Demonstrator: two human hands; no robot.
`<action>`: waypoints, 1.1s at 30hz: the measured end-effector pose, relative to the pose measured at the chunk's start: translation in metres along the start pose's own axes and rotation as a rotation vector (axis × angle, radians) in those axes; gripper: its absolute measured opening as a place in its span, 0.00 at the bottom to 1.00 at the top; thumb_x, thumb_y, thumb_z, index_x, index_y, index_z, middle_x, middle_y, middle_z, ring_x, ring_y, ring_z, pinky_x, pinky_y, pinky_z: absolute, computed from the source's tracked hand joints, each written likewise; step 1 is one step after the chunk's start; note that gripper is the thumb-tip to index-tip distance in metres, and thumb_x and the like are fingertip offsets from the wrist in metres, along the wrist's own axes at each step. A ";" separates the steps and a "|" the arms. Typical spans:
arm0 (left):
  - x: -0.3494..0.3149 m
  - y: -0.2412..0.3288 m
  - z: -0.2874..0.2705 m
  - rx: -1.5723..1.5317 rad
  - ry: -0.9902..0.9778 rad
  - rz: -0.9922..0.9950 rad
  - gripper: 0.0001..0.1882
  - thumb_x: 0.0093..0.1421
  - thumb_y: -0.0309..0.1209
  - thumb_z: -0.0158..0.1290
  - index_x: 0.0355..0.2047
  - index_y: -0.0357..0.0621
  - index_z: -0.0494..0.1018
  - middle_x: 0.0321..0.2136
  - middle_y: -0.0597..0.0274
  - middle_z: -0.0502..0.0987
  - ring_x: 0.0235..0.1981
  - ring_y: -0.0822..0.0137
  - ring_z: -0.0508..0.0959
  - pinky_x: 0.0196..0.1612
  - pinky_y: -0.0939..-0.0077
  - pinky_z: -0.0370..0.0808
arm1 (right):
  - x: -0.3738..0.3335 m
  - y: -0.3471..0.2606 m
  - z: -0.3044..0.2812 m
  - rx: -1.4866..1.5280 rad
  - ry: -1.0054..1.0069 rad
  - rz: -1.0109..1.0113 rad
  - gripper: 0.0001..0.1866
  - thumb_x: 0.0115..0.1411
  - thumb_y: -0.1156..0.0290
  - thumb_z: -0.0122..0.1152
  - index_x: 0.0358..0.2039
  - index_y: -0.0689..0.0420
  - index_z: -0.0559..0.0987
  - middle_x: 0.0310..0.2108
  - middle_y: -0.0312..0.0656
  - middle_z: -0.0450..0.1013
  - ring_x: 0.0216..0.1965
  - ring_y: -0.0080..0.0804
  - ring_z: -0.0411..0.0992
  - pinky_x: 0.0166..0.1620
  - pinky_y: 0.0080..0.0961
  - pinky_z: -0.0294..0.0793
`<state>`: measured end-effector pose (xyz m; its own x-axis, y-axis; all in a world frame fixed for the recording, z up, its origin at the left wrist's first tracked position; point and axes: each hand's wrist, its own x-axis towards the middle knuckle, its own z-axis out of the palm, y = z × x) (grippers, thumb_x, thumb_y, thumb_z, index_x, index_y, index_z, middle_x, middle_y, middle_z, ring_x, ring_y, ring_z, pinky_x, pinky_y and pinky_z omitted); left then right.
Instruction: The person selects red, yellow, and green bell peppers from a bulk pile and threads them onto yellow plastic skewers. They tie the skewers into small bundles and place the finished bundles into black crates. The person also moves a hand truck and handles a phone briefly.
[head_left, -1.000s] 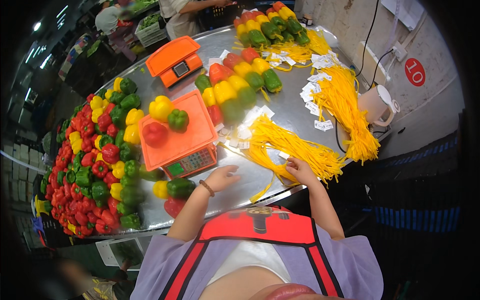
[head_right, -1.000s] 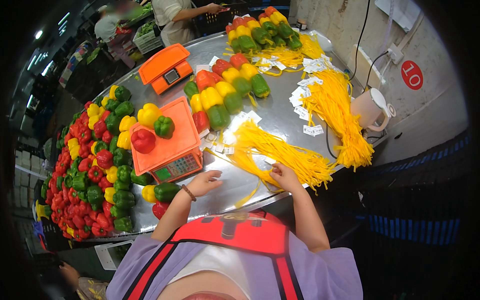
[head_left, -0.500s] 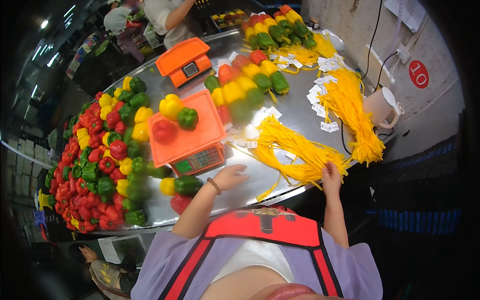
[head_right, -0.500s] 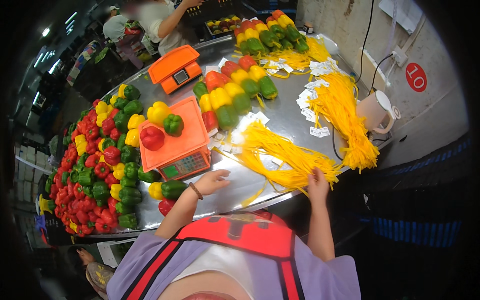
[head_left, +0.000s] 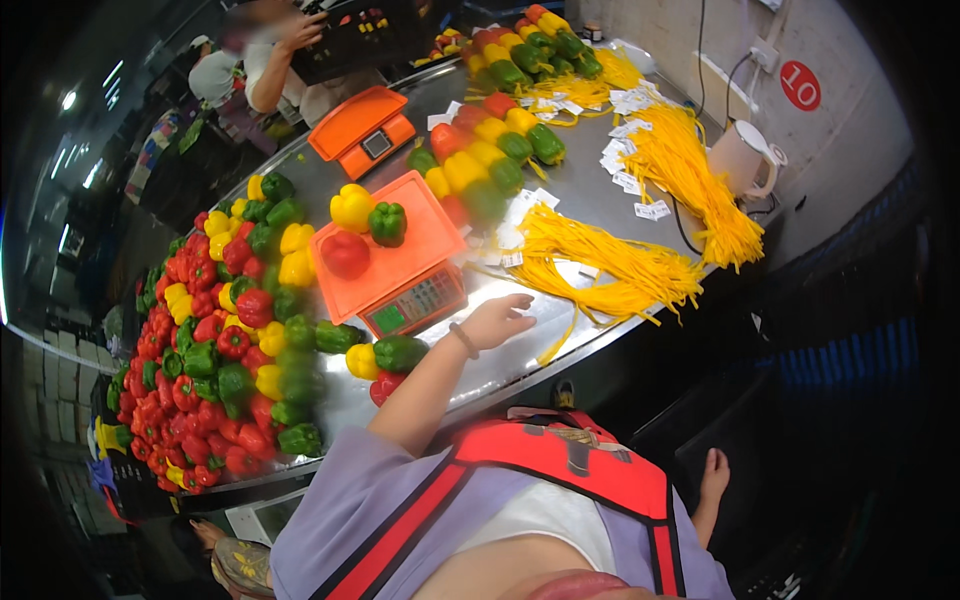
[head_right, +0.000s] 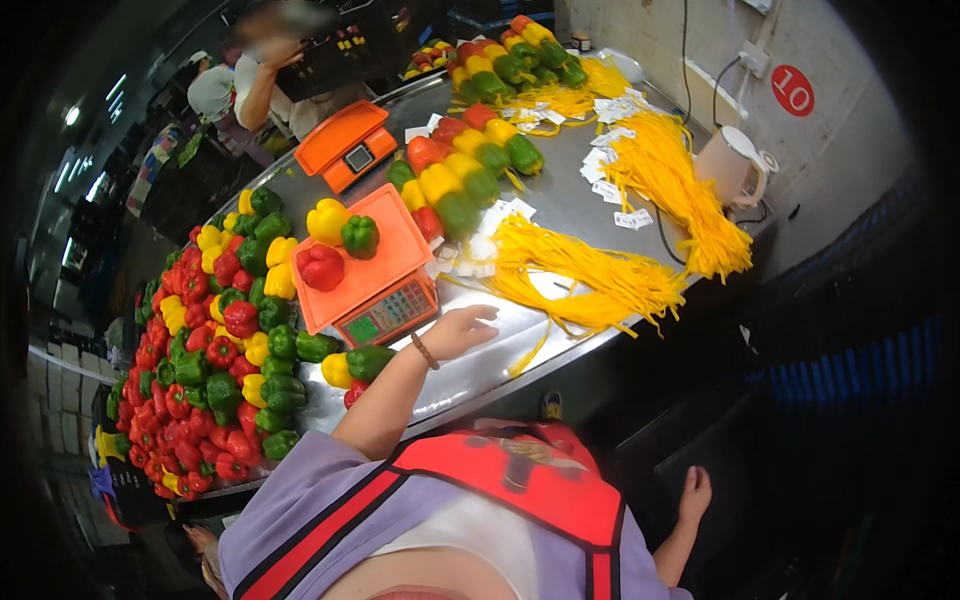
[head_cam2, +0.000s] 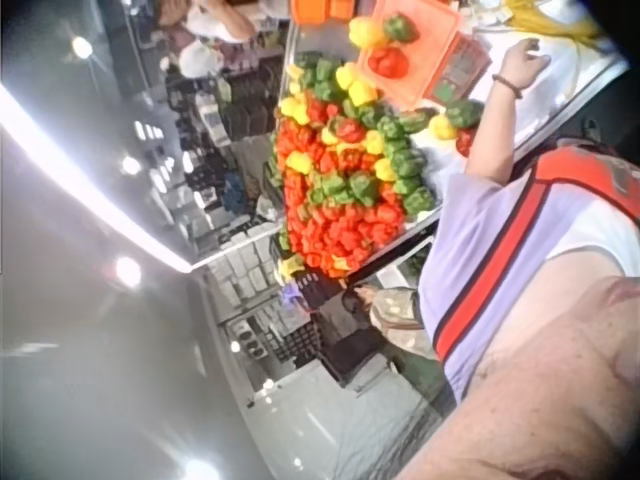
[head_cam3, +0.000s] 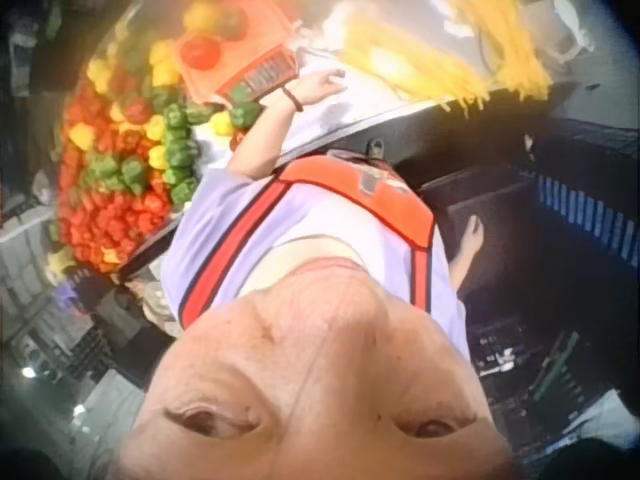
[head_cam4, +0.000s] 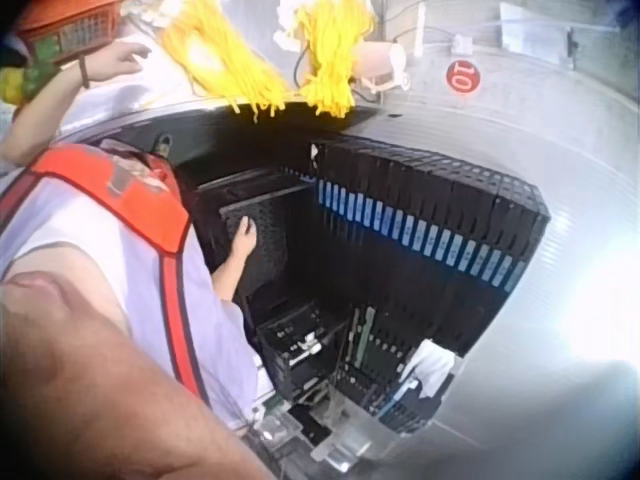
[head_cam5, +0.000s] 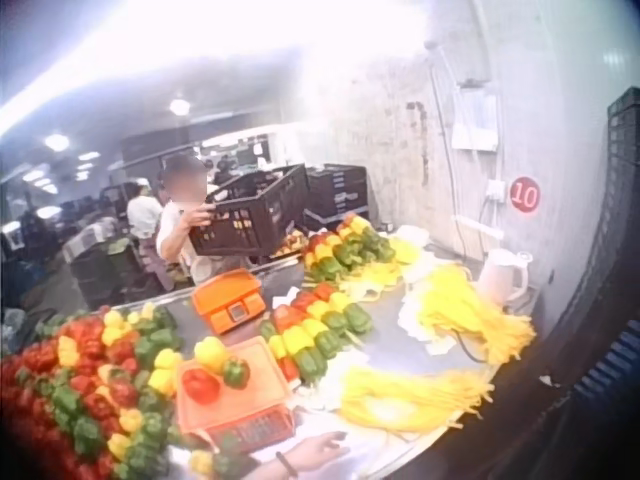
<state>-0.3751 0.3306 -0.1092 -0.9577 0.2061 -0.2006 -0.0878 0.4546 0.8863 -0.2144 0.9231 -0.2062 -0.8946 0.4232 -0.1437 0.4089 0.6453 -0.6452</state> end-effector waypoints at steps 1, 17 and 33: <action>-0.001 0.008 0.003 -0.004 -0.007 0.005 0.28 0.58 0.40 0.55 0.54 0.33 0.67 0.49 0.48 0.74 0.46 0.58 0.77 0.49 0.70 0.73 | -0.016 0.007 0.002 -0.079 -0.021 -0.013 0.26 0.59 0.55 0.60 0.49 0.65 0.75 0.44 0.52 0.75 0.47 0.42 0.73 0.51 0.33 0.70; -0.083 0.071 0.123 -0.166 0.023 -0.187 0.24 0.59 0.33 0.55 0.55 0.38 0.67 0.42 0.50 0.77 0.43 0.66 0.77 0.47 0.74 0.73 | -0.073 0.061 0.001 -0.367 -0.133 -0.270 0.28 0.48 0.68 0.67 0.51 0.56 0.71 0.45 0.51 0.72 0.47 0.51 0.70 0.48 0.41 0.70; -0.128 0.102 -0.010 -0.357 0.535 0.201 0.24 0.60 0.28 0.56 0.56 0.39 0.66 0.45 0.64 0.73 0.42 0.76 0.74 0.46 0.79 0.72 | -0.038 0.033 -0.020 -0.461 -0.433 -0.274 0.24 0.47 0.64 0.69 0.44 0.60 0.77 0.38 0.54 0.76 0.42 0.50 0.74 0.45 0.39 0.73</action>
<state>-0.2638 0.3415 0.0108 -0.9605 -0.2429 0.1355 0.1090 0.1195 0.9868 -0.1633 0.9412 -0.2071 -0.9288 -0.0237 -0.3698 0.1072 0.9381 -0.3294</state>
